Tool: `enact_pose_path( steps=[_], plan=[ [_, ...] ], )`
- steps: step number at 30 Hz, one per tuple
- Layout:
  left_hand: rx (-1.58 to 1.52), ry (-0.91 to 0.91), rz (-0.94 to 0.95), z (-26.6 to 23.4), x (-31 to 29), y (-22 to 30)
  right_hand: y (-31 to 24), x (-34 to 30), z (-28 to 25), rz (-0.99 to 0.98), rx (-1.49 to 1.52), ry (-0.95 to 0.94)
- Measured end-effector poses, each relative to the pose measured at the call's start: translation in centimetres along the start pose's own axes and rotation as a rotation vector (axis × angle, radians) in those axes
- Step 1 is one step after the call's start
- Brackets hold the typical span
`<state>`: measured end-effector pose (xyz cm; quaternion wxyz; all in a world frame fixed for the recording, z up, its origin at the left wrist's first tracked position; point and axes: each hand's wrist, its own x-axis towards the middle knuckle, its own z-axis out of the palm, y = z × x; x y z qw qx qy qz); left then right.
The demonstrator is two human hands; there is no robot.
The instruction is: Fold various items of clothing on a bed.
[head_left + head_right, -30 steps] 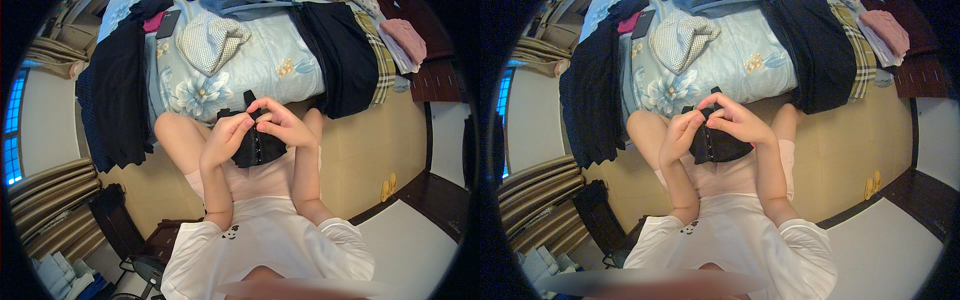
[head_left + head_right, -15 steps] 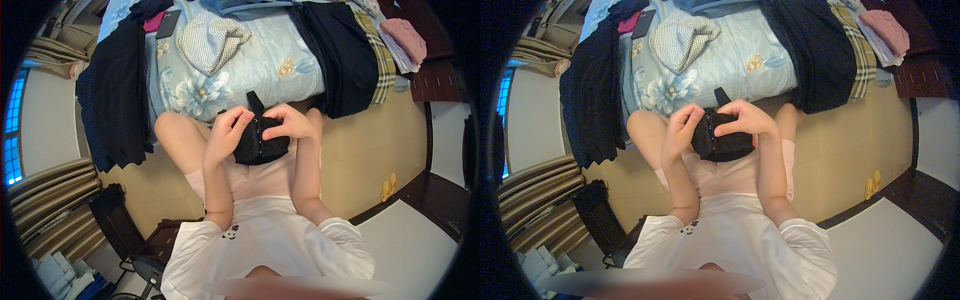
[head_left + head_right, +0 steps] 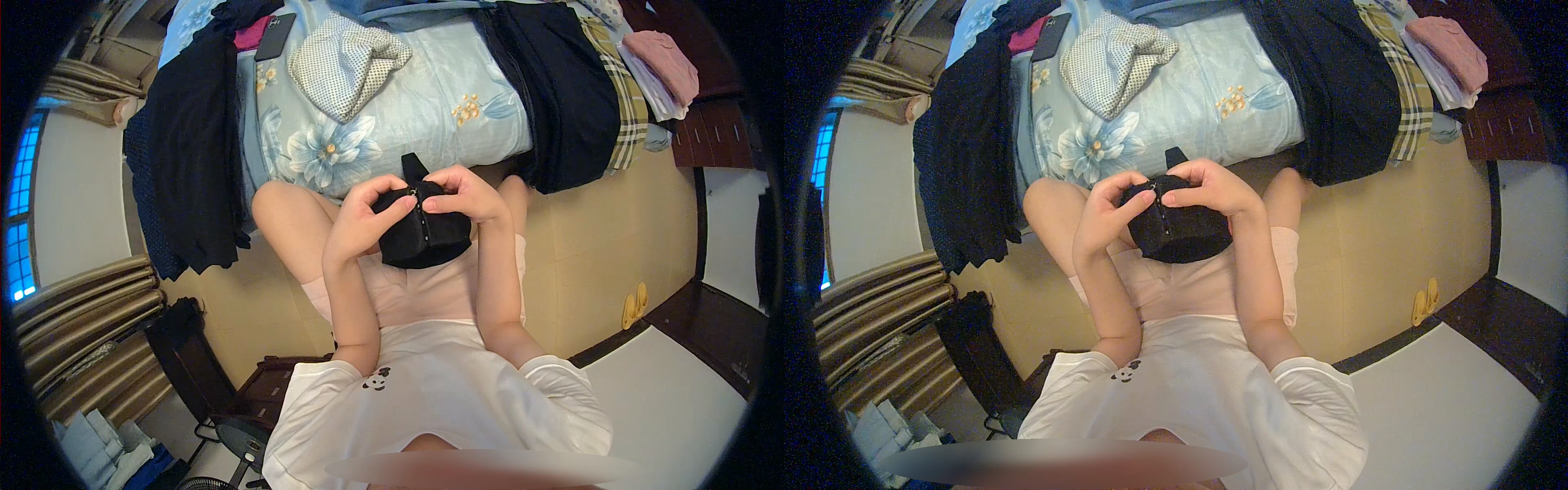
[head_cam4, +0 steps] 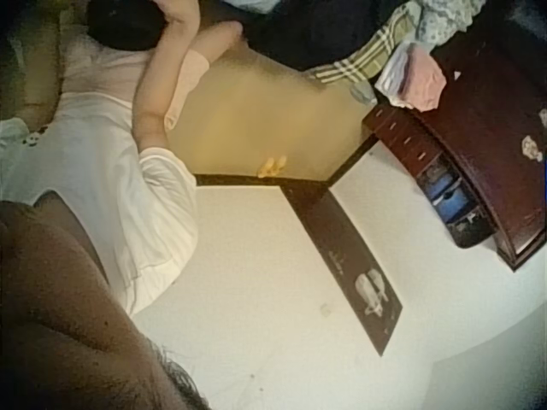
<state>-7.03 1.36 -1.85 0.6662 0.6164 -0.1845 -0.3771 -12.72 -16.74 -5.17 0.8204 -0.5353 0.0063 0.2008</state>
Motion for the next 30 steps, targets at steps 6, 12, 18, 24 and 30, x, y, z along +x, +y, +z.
enact_pose_path(
  steps=[6, 12, 18, 24, 30],
  plan=[
    [0.008, -0.027, 0.004, 0.3, 0.3, -0.2, 0.1, -0.2, -1.2, -0.060, -0.196, -0.045],
    [0.116, 0.020, 0.033, 0.3, 0.5, -0.6, 0.3, -0.5, -0.9, -0.055, 0.088, -0.040],
    [0.107, 0.043, 0.072, 0.6, 0.4, -0.2, 0.7, -0.3, -0.7, -0.067, 0.226, -0.037],
    [0.058, 0.058, 0.077, 0.3, 0.4, -0.3, 0.6, 0.2, -0.3, -0.024, 0.094, -0.037],
    [0.050, 0.051, 0.053, 0.1, 0.3, -0.4, 0.6, 0.3, -0.4, -0.043, -0.004, 0.003]
  ],
)
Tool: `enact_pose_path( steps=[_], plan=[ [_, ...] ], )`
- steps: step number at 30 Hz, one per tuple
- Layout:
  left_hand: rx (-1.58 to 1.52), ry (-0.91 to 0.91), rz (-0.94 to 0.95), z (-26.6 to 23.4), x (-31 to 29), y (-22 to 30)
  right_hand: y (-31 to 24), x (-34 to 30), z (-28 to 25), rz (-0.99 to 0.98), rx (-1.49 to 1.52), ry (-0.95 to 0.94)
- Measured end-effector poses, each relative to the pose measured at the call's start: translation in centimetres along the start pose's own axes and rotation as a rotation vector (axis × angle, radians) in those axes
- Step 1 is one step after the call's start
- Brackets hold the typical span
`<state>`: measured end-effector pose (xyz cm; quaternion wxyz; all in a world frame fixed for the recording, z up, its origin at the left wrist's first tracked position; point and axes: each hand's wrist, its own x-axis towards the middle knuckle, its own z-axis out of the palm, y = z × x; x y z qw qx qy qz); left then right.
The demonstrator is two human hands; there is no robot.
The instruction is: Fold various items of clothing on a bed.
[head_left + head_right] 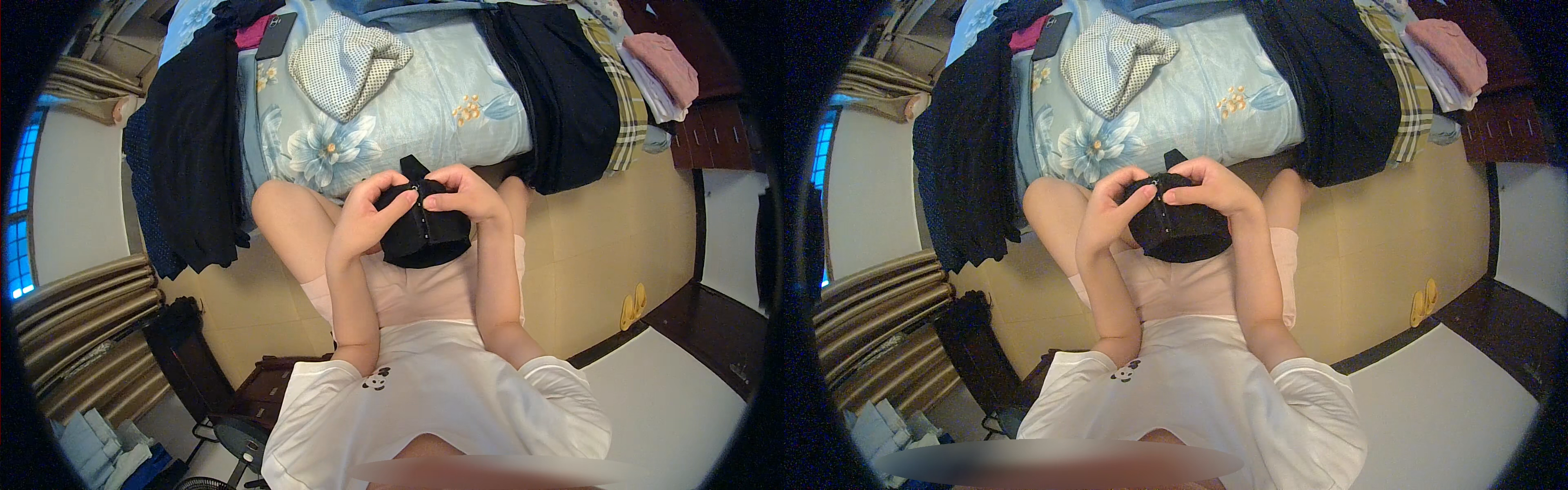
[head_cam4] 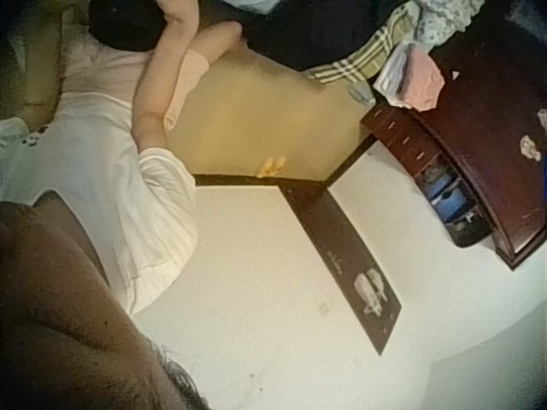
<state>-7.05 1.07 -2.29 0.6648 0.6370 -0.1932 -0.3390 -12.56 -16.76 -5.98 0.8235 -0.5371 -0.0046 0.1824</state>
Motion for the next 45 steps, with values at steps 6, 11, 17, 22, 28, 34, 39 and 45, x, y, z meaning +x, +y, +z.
enact_pose_path(
  steps=[6, 11, 17, 22, 28, 34, 39, 45],
  plan=[
    [0.027, -0.047, -0.010, 0.0, 0.1, -0.1, -0.2, -0.3, -0.5, -0.045, -0.135, 0.007],
    [0.034, -0.085, -0.001, -0.2, 0.0, -0.3, -0.5, -0.4, -0.6, -0.049, -0.134, -0.046],
    [0.047, -0.088, -0.030, -0.2, 0.2, -0.2, -1.0, -1.0, -1.0, -0.001, -0.303, -0.046],
    [0.157, 0.006, 0.022, -0.1, 0.6, -1.2, -0.2, -0.8, -1.2, 0.023, -0.261, -0.224],
    [0.556, 0.070, 0.462, -0.8, 1.4, -1.4, -0.2, -0.6, -1.0, -0.059, -0.084, -0.141],
    [-0.157, -0.194, -0.027, -1.0, 0.9, -1.2, -0.2, -0.3, -0.6, -0.103, -0.087, -0.109],
    [-0.321, -0.174, -0.076, -0.2, 0.9, -0.8, 0.4, -0.6, -1.2, -0.044, 0.020, -0.035],
    [-0.286, -0.113, -0.077, -0.2, 1.1, -1.2, 0.0, -0.6, -1.4, -0.069, -0.168, -0.063]
  ],
)
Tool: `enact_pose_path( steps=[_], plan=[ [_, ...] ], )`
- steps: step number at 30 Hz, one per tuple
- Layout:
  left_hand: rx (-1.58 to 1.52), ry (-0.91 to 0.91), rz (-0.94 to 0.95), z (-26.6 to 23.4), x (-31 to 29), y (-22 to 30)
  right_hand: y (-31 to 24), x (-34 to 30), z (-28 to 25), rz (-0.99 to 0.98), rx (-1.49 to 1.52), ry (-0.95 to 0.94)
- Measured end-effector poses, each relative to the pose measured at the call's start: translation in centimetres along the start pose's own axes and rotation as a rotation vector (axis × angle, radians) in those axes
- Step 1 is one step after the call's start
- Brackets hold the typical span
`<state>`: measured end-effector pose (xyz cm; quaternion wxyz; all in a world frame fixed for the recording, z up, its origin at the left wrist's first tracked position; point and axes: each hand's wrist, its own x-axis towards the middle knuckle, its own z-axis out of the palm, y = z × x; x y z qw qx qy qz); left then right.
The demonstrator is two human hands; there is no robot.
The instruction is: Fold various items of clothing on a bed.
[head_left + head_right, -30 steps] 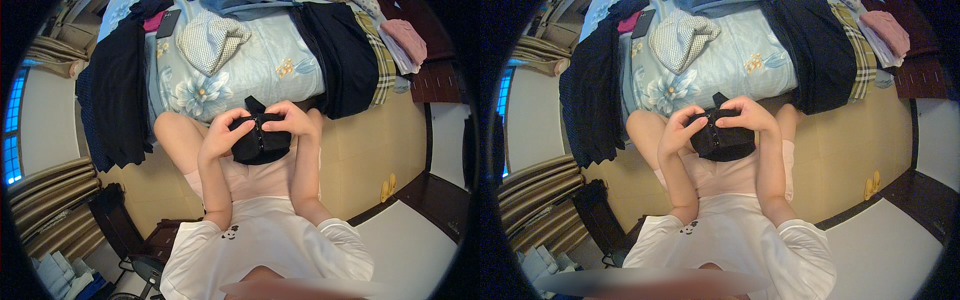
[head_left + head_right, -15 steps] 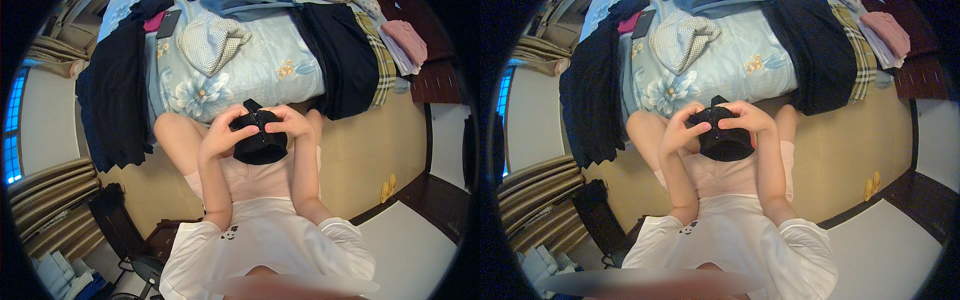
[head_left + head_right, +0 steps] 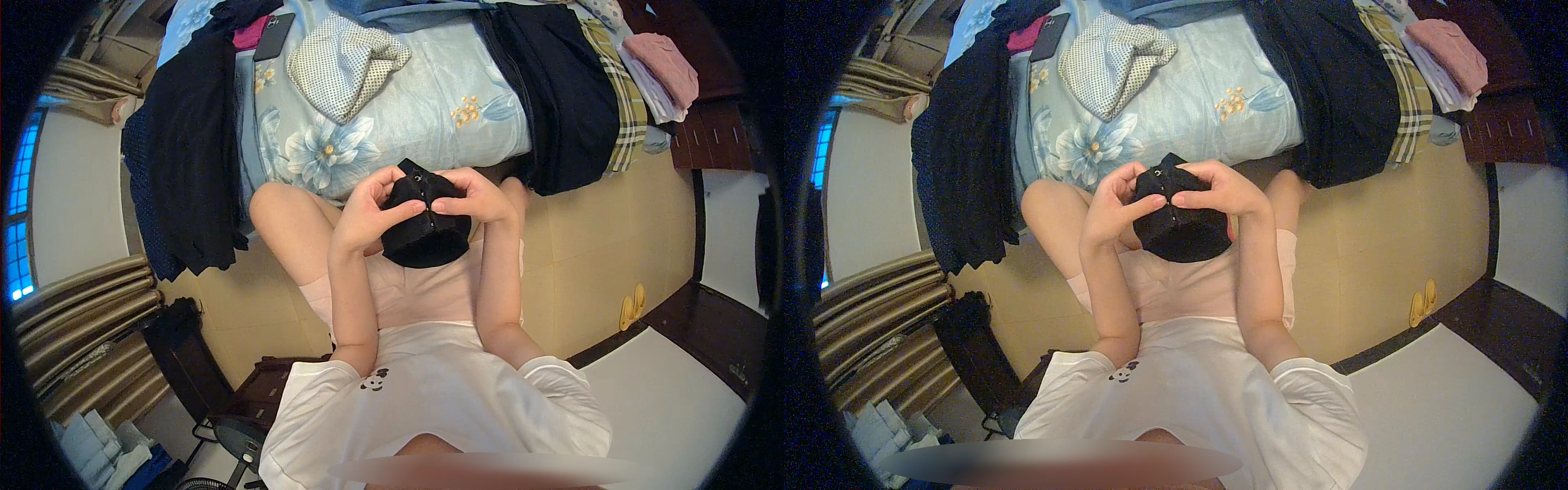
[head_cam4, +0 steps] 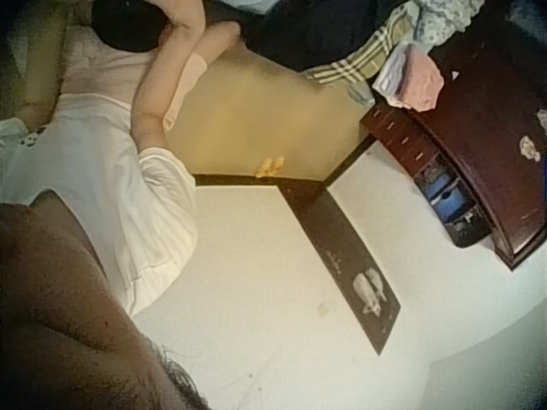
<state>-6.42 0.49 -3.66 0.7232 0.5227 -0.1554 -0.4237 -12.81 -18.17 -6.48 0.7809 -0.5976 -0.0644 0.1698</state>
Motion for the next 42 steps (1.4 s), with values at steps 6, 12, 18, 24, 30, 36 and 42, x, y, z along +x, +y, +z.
enact_pose_path(
  steps=[6, 12, 18, 24, 30, 36, 42],
  plan=[
    [-0.009, -0.042, 0.033, 0.2, -0.1, 0.1, -0.1, 0.0, -0.1, -0.077, -0.007, -0.013],
    [0.023, -0.048, 0.045, 0.2, -0.3, 0.1, -0.5, -0.1, 0.1, -0.064, -0.022, 0.022],
    [0.077, -0.054, 0.092, -0.2, -0.3, 0.1, -0.8, -0.3, 0.0, 0.055, -0.089, -0.076],
    [-0.048, 0.005, 0.038, -0.4, -0.4, 0.1, -0.1, 0.0, 0.1, 0.074, 0.118, 0.060],
    [-0.079, 0.118, 0.066, -1.0, -0.4, 0.4, 0.4, 1.1, 0.2, -0.147, -0.198, 0.517],
    [-0.208, 0.336, 0.255, -0.9, -0.8, 0.9, -1.1, -1.1, -1.0, -0.154, -0.064, 0.435],
    [-0.283, 0.258, 0.264, 0.6, -2.0, 2.4, -2.4, -1.3, 1.1, 0.084, -0.365, -0.072]
  ],
)
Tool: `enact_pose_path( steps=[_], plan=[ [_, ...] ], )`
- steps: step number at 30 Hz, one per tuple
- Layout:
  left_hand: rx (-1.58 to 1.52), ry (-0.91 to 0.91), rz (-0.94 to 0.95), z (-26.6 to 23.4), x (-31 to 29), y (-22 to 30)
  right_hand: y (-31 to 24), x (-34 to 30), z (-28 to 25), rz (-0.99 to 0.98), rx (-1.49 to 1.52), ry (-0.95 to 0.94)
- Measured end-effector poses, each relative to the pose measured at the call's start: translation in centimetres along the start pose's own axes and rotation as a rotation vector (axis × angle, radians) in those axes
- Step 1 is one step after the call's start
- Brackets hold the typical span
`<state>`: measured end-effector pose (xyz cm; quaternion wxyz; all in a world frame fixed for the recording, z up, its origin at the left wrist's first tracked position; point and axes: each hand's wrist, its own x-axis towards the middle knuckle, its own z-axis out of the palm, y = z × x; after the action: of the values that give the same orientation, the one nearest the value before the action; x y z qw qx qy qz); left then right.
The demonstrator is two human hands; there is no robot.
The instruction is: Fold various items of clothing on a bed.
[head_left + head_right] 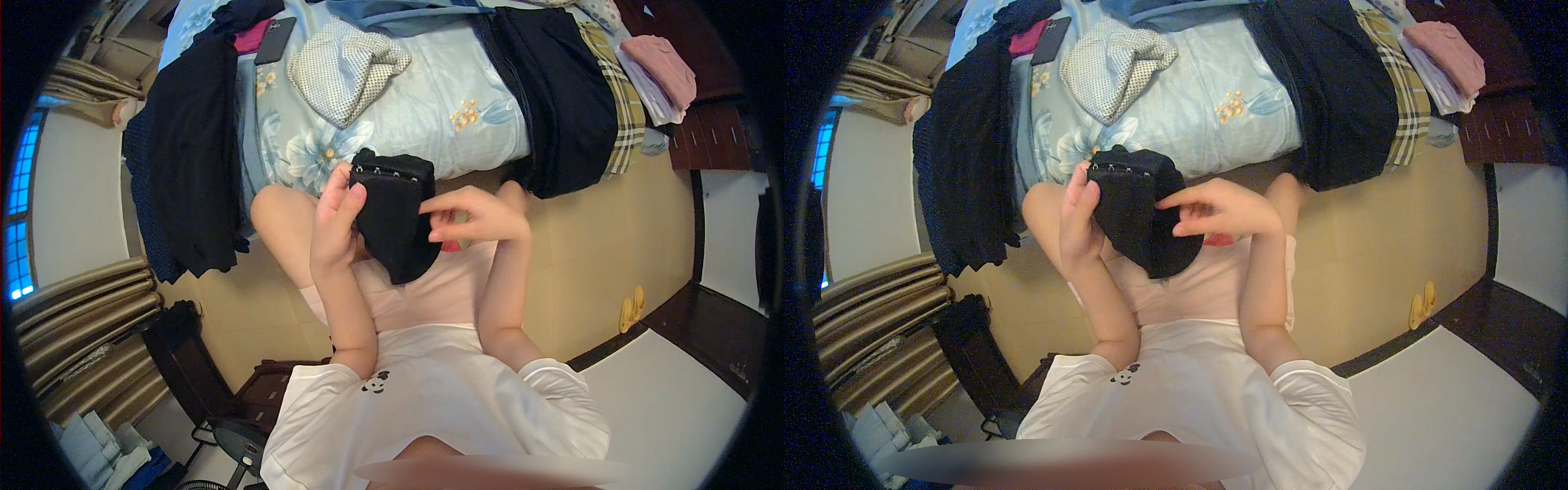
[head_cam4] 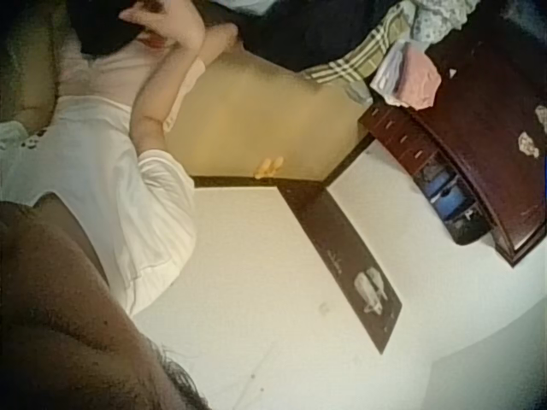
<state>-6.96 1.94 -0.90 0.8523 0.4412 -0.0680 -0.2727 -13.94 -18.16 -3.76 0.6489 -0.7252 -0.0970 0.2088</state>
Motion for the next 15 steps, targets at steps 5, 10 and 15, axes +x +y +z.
enact_pose_path(
  steps=[5, 10, 15],
  plan=[
    [-0.043, -0.170, -0.017, -0.5, -1.2, 0.6, 0.0, 1.8, 1.7, -0.286, -0.316, 0.155],
    [0.077, -0.371, -0.033, -2.2, -1.8, 0.8, 2.6, 2.4, 0.2, -0.232, -0.329, 0.527],
    [0.177, -0.440, -0.095, -2.2, -2.0, 1.2, 3.6, 2.5, 1.6, -0.237, -0.073, 0.885]
  ],
)
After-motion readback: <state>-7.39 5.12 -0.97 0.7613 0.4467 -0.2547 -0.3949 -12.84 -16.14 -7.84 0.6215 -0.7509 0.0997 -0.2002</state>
